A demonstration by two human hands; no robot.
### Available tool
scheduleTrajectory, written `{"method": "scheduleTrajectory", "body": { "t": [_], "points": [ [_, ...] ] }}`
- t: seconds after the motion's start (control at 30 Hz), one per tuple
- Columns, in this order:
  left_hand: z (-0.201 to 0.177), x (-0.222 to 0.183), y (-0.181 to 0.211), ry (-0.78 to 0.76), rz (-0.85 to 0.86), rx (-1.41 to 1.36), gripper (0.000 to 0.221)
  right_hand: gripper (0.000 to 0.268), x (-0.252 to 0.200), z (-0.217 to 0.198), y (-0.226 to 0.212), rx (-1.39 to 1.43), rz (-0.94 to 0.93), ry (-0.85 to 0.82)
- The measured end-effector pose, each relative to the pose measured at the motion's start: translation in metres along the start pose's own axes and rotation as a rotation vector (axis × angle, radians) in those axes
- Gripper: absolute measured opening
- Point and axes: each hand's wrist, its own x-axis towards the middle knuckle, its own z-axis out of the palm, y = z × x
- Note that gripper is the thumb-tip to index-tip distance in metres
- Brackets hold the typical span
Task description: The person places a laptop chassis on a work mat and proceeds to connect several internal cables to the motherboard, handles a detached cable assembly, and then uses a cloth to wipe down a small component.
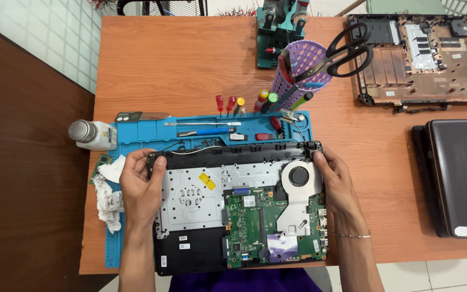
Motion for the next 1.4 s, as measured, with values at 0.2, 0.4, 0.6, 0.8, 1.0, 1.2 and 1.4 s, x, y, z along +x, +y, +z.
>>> {"method": "scheduleTrajectory", "body": {
  "t": [0.2,0.4,0.6,0.8,1.0,1.2,1.4],
  "points": [
    [0.011,-0.001,-0.01,0.003,-0.037,-0.011,0.03,0.036,-0.007,-0.011,0.004,-0.037,0.035,0.1],
    [0.014,-0.001,-0.012,0.016,-0.042,0.024,0.029,0.035,-0.005,-0.015,0.007,-0.091,0.048,0.12],
    [0.02,-0.003,-0.004,0.056,-0.014,0.161,0.031,0.034,-0.007,-0.012,0.008,-0.235,0.02,0.143],
    [0.02,-0.01,0.023,0.104,0.128,0.595,0.029,0.032,-0.012,-0.006,-0.016,-0.717,-0.071,0.232],
    [0.026,-0.01,0.023,0.122,0.144,0.669,0.028,0.033,-0.013,0.01,-0.025,-0.755,-0.071,0.322],
    [0.027,-0.011,0.022,0.096,0.172,0.703,0.029,0.036,-0.02,0.027,-0.039,-0.804,-0.018,0.439],
    [0.022,-0.01,0.023,0.069,0.123,0.716,0.028,0.037,-0.023,0.036,-0.05,-0.958,-0.062,0.431]
  ]
}}
